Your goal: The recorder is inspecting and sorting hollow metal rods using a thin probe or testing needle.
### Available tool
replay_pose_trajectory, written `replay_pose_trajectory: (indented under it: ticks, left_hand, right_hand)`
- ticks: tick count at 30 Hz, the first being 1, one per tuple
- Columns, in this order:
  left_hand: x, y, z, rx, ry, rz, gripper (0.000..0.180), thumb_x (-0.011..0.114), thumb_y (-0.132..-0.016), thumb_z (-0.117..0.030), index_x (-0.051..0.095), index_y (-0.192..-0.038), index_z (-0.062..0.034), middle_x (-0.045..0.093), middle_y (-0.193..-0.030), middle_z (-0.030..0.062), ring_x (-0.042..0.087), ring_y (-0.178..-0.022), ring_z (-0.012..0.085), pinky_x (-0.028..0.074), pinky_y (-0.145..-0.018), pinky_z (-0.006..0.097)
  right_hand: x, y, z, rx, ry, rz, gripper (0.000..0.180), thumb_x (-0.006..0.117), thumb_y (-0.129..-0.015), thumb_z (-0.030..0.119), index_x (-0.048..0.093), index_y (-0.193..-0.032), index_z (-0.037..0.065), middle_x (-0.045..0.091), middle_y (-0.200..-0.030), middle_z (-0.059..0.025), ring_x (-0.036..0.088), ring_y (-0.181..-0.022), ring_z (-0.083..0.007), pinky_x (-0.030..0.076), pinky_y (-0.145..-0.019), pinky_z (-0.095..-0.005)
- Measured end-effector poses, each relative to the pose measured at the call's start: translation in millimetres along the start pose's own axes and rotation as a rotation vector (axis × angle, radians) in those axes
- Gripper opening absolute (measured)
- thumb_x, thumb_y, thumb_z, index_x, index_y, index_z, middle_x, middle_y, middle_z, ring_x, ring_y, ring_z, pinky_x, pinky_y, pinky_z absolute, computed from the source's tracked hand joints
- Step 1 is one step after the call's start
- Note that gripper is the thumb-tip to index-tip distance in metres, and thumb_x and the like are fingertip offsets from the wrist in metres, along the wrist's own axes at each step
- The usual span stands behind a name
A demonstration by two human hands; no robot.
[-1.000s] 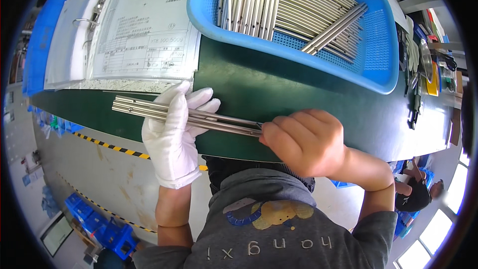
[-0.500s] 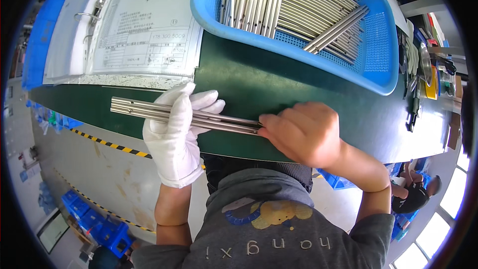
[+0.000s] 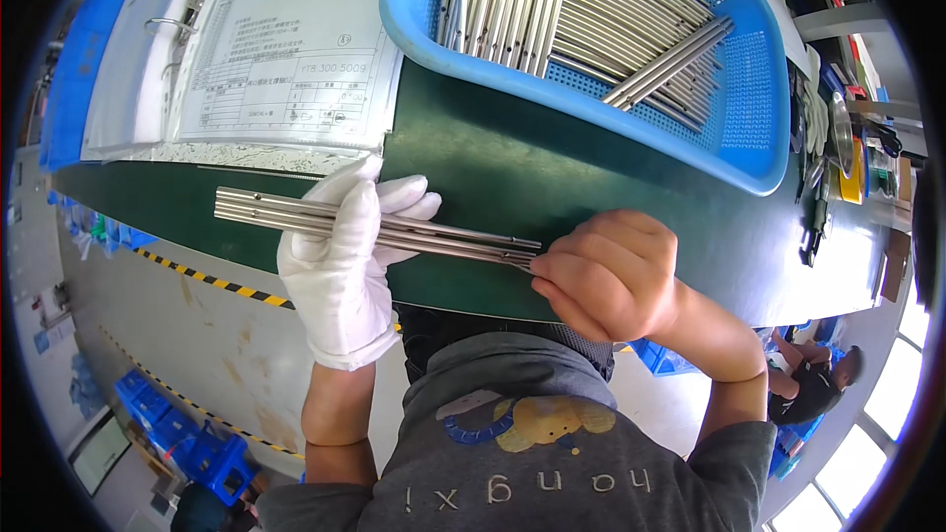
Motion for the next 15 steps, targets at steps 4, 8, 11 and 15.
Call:
replay_pose_trajectory:
  ticks: [4, 8, 11, 15]
  left_hand:
    - [-0.2, -0.8, -0.5, 0.004, 0.000, -0.009, 0.027, 0.057, -0.100, -0.010, 0.058, -0.122, 0.0052, 0.071, -0.099, 0.0226, 0.072, -0.088, 0.0304, 0.064, -0.080, 0.042]
    - [0.3, -0.5, -0.8, 0.003, 0.025, -0.013, 0.027, 0.058, -0.099, -0.010, 0.058, -0.122, 0.0052, 0.071, -0.098, 0.0222, 0.073, -0.088, 0.0302, 0.064, -0.079, 0.042]
    - [1.1, -0.5, -1.1, 0.001, 0.014, -0.017, 0.027, 0.058, -0.099, -0.011, 0.059, -0.121, 0.0049, 0.071, -0.098, 0.0217, 0.073, -0.086, 0.0299, 0.064, -0.078, 0.041]
    - [1.7, -0.2, -2.0, 0.001, -0.016, -0.027, 0.027, 0.058, -0.099, -0.011, 0.060, -0.121, 0.0046, 0.071, -0.097, 0.0209, 0.073, -0.085, 0.0295, 0.064, -0.076, 0.040]
  right_hand:
    - [1.7, 0.4, 0.6, -0.009, 0.049, -0.002, 0.020, 0.077, -0.070, 0.011, 0.063, -0.083, 0.006, 0.062, -0.073, -0.0039, 0.060, -0.056, -0.0165, 0.048, -0.050, -0.0287]
    - [2.8, 0.7, 1.8, -0.014, 0.065, 0.004, 0.019, 0.077, -0.070, 0.011, 0.063, -0.083, 0.006, 0.062, -0.074, -0.0036, 0.059, -0.056, -0.0160, 0.048, -0.051, -0.0283]
    - [4.5, 1.5, 2.9, -0.030, 0.069, 0.018, 0.020, 0.077, -0.070, 0.012, 0.063, -0.083, 0.006, 0.062, -0.074, -0.0035, 0.059, -0.056, -0.0157, 0.048, -0.051, -0.0280]
    - [3.8, -0.2, 2.6, -0.025, 0.091, -0.006, 0.019, 0.075, -0.069, 0.010, 0.063, -0.083, 0.006, 0.061, -0.073, -0.0025, 0.057, -0.055, -0.0147, 0.046, -0.050, -0.0271]
Point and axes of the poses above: each hand's wrist, its own y-axis away from the middle knuckle, its own x-axis out of the palm, z = x × y, the point moved 9 cm from there along -y, towards the middle knuckle
